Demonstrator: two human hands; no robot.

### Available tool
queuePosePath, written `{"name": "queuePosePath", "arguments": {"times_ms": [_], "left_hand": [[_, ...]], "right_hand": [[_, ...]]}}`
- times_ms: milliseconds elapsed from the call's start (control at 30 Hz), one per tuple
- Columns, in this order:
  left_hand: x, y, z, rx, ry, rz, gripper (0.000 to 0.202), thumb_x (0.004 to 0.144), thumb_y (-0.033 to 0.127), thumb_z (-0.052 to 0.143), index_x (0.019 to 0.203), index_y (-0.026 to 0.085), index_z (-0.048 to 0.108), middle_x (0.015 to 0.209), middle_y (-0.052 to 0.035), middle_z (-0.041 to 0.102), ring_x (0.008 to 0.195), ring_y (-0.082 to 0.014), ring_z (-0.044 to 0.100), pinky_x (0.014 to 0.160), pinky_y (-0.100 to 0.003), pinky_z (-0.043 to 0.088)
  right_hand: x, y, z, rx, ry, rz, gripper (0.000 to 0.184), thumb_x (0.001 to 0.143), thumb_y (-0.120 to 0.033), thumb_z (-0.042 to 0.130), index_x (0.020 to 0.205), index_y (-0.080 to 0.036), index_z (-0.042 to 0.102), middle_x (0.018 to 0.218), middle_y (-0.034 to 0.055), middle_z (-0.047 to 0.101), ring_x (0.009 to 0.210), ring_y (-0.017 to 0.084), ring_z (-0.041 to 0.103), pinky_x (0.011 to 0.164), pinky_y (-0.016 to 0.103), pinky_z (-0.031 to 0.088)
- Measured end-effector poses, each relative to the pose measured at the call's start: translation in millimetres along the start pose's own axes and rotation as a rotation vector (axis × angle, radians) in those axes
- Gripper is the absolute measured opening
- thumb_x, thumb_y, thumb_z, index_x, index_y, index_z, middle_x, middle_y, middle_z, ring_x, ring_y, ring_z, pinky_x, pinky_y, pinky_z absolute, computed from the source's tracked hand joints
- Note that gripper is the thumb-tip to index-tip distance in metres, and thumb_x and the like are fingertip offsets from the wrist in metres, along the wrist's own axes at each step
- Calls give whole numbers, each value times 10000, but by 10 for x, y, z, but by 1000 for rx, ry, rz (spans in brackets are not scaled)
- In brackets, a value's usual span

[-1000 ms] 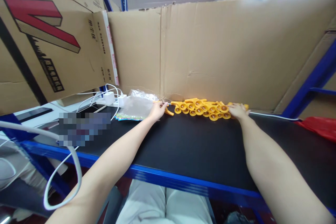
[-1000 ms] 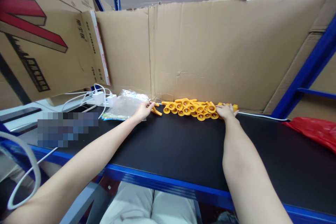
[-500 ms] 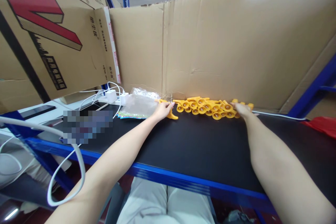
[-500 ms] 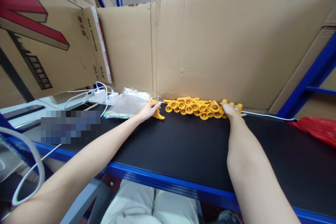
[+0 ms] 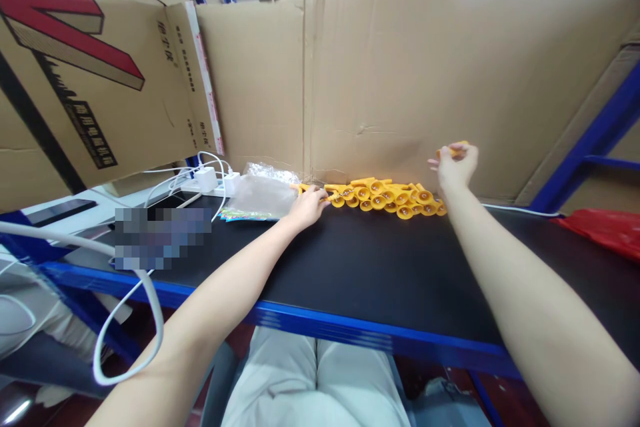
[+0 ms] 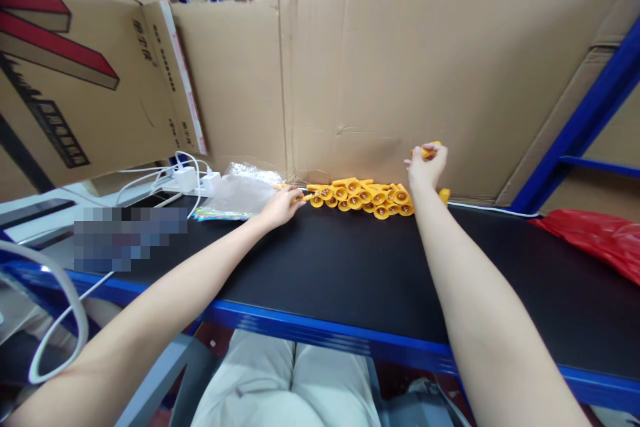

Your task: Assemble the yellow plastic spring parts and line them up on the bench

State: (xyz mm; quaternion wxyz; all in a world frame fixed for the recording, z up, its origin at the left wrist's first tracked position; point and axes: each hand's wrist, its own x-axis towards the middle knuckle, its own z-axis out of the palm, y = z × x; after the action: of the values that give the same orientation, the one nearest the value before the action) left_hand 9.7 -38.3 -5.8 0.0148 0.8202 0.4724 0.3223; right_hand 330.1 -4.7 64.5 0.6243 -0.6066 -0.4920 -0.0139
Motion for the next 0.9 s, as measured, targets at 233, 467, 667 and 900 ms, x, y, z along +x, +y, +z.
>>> {"name": "queuePosePath", "arguments": {"times_ms": [233,467,667,900], "left_hand": [[1,10,-21,5,-2,41,141,837,228,508,944,185,588,1027,-88,544,972,-238,551,884,-411,435],[14,-81,-10,12,36,69,244,726,29,456,874,154,604,1023,-107,537,969,-216,552,876,-361,454],[41,-102,-24,-5,16,70,194,778,79,448,857,166,602,905,-87,638,894,-206,593,827,-348,464],[29,-63,-58,-4,37,74,162,772,108,486,871,165,601,849,-78,667,839,-207,613,786,-323,464]], "right_hand": [[-477,-311,51,371,-20,155,360,786,-194,535,1091,-219,347,910,25,565,738,119,631,733,287,508],[-868,-304,6,-213,-544,-232,238,680,-176,609,915,-191,572,989,78,640,946,242,604,838,359,461],[-1047,-364,26,-488,-1038,-562,166,731,-177,597,881,-213,658,913,50,678,849,231,620,770,321,463],[-1087,-366,52,-494,-976,-597,130,768,-229,577,874,-196,644,913,60,675,825,222,618,741,304,454]]}}
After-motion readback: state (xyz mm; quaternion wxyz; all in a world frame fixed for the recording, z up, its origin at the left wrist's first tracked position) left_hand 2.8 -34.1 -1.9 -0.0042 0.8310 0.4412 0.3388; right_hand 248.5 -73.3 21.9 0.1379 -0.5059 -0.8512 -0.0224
